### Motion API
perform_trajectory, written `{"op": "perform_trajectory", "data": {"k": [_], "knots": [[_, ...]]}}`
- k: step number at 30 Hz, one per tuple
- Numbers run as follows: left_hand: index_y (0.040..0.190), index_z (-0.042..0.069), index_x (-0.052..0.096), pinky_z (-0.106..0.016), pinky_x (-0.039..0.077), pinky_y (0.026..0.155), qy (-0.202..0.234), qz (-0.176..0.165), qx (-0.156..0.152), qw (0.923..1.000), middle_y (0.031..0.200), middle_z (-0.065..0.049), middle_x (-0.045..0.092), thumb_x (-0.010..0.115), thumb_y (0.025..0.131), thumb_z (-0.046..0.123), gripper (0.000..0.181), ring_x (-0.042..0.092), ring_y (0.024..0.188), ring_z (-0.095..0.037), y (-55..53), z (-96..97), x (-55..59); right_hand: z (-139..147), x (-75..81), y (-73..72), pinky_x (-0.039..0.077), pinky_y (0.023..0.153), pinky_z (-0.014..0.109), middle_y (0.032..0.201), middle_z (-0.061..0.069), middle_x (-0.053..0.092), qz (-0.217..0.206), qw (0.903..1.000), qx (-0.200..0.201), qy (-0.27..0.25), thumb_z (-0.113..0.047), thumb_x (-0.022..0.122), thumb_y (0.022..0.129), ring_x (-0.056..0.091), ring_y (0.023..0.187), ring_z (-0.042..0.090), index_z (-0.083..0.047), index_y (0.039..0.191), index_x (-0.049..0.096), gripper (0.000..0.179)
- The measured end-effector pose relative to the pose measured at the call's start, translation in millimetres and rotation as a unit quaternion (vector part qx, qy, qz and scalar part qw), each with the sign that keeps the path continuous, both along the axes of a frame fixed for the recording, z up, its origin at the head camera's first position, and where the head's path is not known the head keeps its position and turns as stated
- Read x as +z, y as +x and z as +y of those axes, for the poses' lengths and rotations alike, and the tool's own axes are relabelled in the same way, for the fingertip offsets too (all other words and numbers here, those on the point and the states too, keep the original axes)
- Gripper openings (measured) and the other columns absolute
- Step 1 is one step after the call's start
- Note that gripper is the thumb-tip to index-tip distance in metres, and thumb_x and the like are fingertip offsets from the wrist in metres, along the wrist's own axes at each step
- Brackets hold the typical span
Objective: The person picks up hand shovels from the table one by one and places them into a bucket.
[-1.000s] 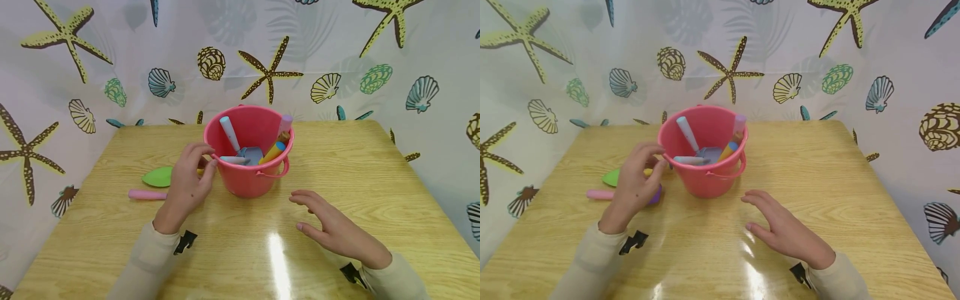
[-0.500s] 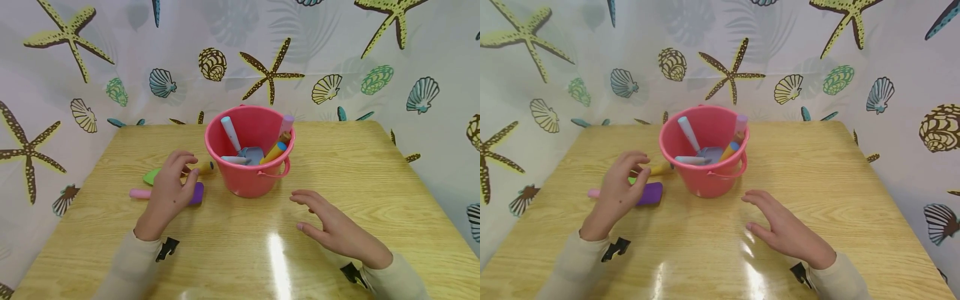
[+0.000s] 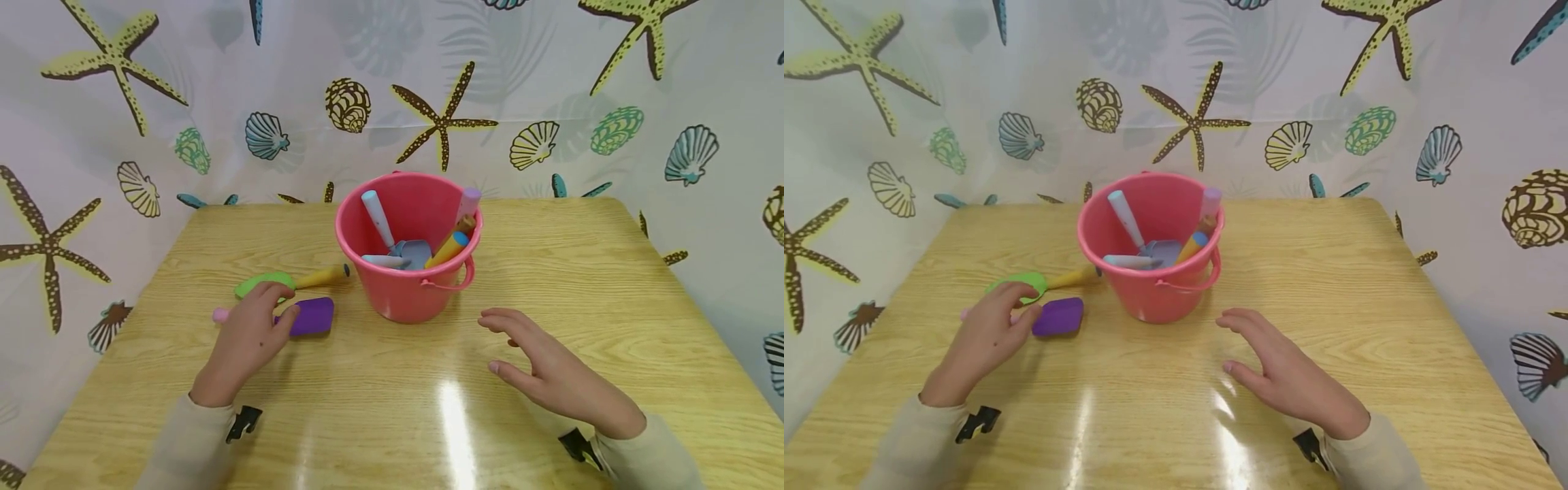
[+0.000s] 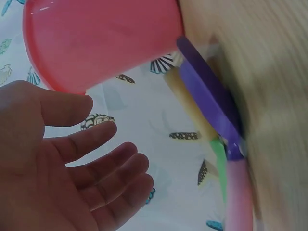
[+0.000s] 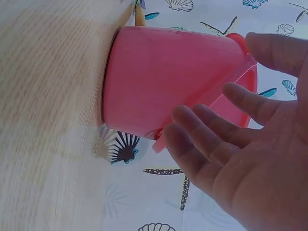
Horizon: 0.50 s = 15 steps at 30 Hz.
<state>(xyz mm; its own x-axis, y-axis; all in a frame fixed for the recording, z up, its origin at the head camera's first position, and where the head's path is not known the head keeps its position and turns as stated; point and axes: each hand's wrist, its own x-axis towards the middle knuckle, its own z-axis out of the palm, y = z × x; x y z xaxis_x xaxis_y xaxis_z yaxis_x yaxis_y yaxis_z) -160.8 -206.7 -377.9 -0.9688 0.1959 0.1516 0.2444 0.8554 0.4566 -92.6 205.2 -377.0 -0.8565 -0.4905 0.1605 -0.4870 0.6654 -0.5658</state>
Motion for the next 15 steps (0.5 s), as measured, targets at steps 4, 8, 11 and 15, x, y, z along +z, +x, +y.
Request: {"op": "perform_trajectory", "data": {"k": [4,8,11,15], "knots": [[0.119,-0.001,0.064,-0.054,0.051,0.092,-0.022,-0.011,0.004,0.9997,0.129,-0.022,0.061,0.055,0.099,0.024,0.033,0.062,0.111,-0.038,2.6,-10.5,-5.3,-0.3,-0.2,0.6,0.055,0.094,0.040,0.148,0.002,0.046,0.000,1.0000,0.001,0.000,-0.016,0.065,0.096,0.053,0.126,0.018,-0.018,0.145,0.043,0.054],[0.116,-0.005,0.065,-0.054,0.051,0.090,-0.041,-0.006,-0.006,0.9991,0.124,-0.025,0.063,0.055,0.097,0.020,0.032,0.062,0.109,-0.040,4.7,-16.6,-8.7,-0.7,-0.8,1.2,0.055,0.094,0.042,0.147,0.003,0.046,-0.003,1.0000,0.002,-0.002,-0.016,0.065,0.096,0.053,0.125,0.015,-0.017,0.145,0.044,0.053],[0.116,-0.005,0.065,-0.054,0.051,0.088,-0.049,-0.009,-0.010,0.9987,0.122,-0.025,0.064,0.056,0.097,0.019,0.032,0.063,0.107,-0.039,5.0,-18.4,-10.8,-0.5,-1.2,1.7,0.055,0.094,0.043,0.147,0.002,0.047,-0.006,1.0000,0.001,-0.002,-0.018,0.064,0.097,0.053,0.124,0.016,-0.018,0.145,0.044,0.052],[0.120,-0.005,0.064,-0.053,0.053,0.086,-0.052,-0.027,-0.018,0.9981,0.124,-0.025,0.063,0.057,0.097,0.020,0.034,0.064,0.107,-0.039,4.9,-19.6,-12.7,0.2,-1.7,3.0,0.055,0.094,0.043,0.147,0.002,0.046,-0.009,1.0000,0.002,0.000,-0.018,0.064,0.097,0.054,0.125,0.017,-0.019,0.145,0.044,0.052]]}}
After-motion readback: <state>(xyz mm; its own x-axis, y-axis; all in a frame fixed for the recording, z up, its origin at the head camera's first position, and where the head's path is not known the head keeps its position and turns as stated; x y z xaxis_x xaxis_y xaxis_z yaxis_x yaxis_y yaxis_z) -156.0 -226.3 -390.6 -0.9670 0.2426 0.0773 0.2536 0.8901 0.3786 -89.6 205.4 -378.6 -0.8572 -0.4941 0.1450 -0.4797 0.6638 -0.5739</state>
